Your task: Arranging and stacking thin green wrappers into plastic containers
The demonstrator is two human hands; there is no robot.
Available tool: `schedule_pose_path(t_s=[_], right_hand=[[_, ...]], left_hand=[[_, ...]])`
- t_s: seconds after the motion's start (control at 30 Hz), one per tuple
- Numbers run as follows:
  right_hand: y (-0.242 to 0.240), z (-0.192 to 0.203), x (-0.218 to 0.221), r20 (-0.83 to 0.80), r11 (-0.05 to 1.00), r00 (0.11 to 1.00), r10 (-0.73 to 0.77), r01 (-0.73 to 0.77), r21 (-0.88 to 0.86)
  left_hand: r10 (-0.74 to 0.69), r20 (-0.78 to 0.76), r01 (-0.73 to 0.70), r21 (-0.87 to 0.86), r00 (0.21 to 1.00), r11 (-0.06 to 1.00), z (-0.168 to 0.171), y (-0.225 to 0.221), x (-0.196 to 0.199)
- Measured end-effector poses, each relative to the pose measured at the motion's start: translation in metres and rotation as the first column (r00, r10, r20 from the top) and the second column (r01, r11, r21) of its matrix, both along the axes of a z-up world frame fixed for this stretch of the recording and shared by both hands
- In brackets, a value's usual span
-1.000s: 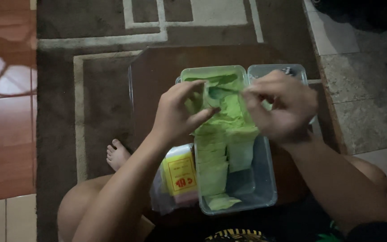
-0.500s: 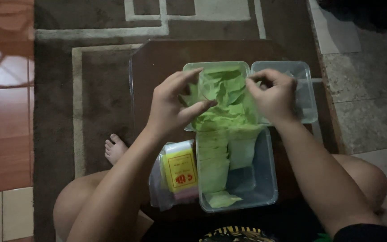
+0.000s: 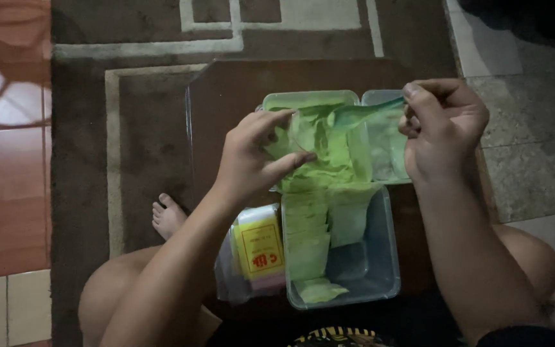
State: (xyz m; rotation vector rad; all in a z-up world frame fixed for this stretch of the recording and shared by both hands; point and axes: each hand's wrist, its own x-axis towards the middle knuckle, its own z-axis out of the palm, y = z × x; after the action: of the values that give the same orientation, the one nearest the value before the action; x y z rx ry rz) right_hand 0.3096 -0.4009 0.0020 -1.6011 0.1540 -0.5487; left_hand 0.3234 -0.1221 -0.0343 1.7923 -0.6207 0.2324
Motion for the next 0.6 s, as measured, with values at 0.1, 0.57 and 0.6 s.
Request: schedule_pose_path(t_s=[0.1, 0.57, 0.6], right_hand=[[0.032, 0.013, -0.006, 0.103, 0.972, 0.993, -0.05, 0.073, -0.225], [0.006, -0.016, -0.002, 0.158, 0.763, 0.983, 0.089, 0.034, -0.646], [-0.002, -0.026, -0.007, -0.015, 0.682, 0.997, 0.076, -0.063, -0.728]], left_hand=[[-0.012, 0.034, 0.01, 0.051, 0.999, 0.999, -0.004, 0.0, 0.002], [0.033, -0.015, -0.034, -0.017, 0.999, 0.999, 0.002, 0.005, 0.001], [0.011, -0.051, -0.013, -0.044, 0.999, 0.999, 0.001, 0.002, -0.003]])
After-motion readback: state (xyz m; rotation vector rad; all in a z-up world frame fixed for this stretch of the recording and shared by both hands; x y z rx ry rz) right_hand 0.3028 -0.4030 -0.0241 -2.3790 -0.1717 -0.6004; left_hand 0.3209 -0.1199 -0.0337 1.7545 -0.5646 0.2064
